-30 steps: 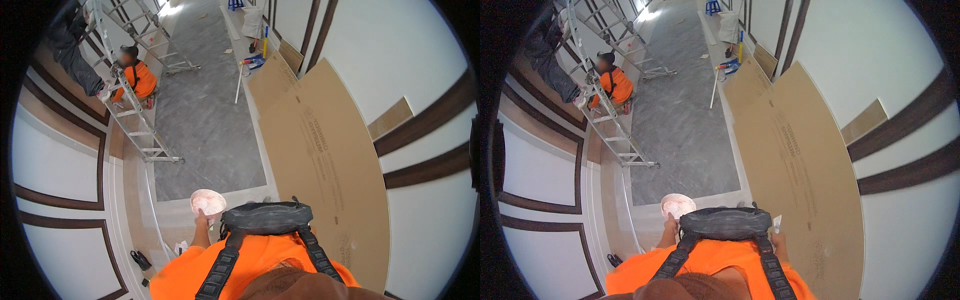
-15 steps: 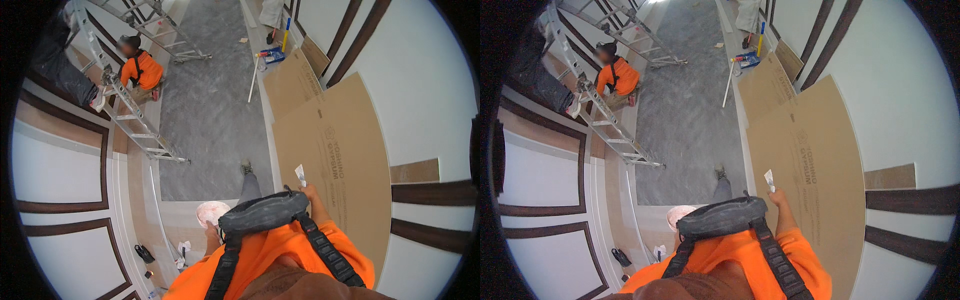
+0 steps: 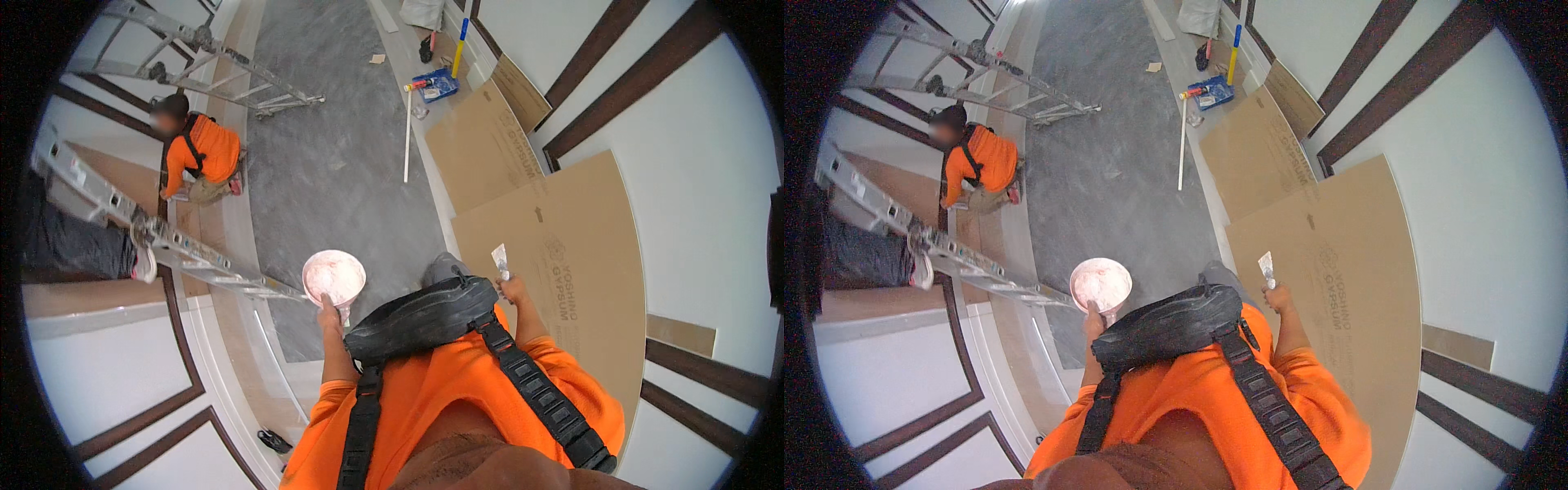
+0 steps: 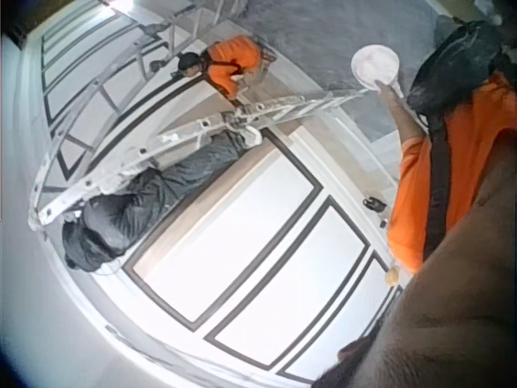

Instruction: The person applies joint compound to the seams of a ceiling using a putty knife. They scoop the compound from a small bucket and spread it along the joints between ceiling panels. Later, they mix more compound in the bucket and continue the application.

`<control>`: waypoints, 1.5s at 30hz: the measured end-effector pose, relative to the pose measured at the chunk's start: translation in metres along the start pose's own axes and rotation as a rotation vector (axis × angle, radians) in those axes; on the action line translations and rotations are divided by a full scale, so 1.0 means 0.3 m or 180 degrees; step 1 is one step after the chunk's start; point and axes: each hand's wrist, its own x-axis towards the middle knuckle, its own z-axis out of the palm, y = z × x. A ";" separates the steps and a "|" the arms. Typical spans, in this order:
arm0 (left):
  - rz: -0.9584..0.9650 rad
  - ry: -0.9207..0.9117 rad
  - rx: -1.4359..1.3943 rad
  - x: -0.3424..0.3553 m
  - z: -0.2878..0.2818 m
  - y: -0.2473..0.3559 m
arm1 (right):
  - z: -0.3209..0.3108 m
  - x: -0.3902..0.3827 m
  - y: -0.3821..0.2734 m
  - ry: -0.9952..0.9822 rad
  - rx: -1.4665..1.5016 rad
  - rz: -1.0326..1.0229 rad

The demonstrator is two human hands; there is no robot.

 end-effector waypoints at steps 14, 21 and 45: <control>-0.0631 0.0360 -0.0379 0.203 0.371 0.552 | -0.053 0.877 -0.918 -0.0736 -0.1198 0.0502; -0.0581 0.0328 -0.0335 0.408 0.689 1.073 | -0.046 1.468 -1.843 0.0062 -0.0525 -0.1118; 0.0947 -0.1094 0.0044 1.746 2.091 3.847 | 0.362 2.402 -3.176 -0.0327 0.0344 0.0922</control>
